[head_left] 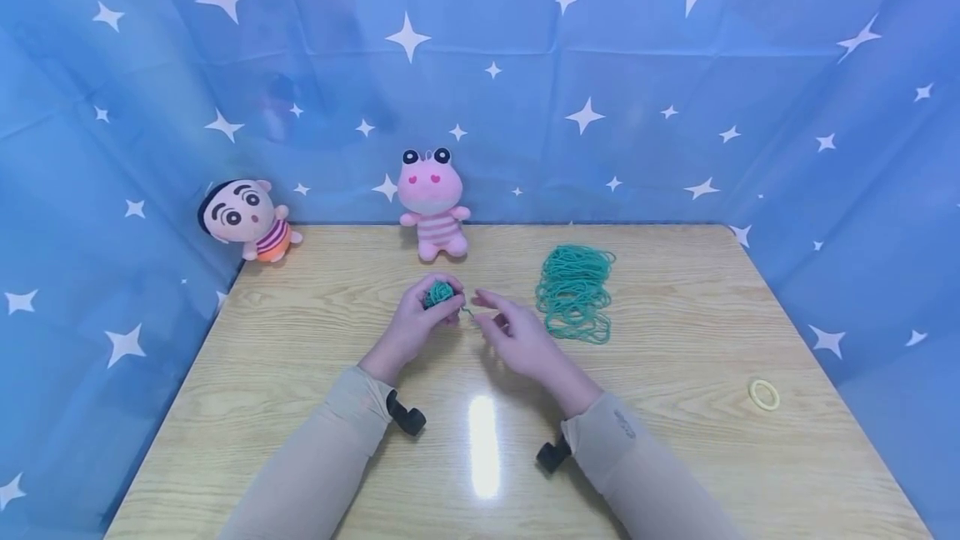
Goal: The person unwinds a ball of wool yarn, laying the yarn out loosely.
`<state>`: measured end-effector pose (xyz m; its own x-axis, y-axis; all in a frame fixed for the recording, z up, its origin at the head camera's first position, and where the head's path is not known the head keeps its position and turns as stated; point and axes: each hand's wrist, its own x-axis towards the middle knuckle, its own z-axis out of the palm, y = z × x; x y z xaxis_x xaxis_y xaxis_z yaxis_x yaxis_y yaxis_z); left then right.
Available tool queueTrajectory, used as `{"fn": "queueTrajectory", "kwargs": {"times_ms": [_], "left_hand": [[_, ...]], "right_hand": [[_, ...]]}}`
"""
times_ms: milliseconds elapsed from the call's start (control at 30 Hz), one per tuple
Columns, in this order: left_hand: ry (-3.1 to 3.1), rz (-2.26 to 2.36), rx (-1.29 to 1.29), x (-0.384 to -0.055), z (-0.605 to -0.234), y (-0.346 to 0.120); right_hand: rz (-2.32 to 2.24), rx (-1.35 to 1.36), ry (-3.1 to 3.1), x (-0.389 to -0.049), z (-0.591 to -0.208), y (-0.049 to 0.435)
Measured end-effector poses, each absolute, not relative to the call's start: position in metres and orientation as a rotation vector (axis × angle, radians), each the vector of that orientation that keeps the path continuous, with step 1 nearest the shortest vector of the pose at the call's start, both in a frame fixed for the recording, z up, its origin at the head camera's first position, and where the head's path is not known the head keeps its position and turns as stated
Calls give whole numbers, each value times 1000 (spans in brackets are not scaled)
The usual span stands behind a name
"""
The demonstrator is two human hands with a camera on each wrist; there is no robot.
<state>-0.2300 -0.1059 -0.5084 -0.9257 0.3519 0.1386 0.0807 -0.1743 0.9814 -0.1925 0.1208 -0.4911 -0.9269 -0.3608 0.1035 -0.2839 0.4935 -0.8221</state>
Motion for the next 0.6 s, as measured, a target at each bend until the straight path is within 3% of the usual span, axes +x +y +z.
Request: {"fn": "queueTrajectory", "kwargs": {"times_ms": [333, 600], "left_hand": [[2054, 2145, 512, -228, -505, -108], [2026, 2056, 448, -232, -505, -108]], "right_hand": [[-1626, -536, 2858, -200, -503, 113], [-1974, -768, 2958, -207, -513, 129]]}}
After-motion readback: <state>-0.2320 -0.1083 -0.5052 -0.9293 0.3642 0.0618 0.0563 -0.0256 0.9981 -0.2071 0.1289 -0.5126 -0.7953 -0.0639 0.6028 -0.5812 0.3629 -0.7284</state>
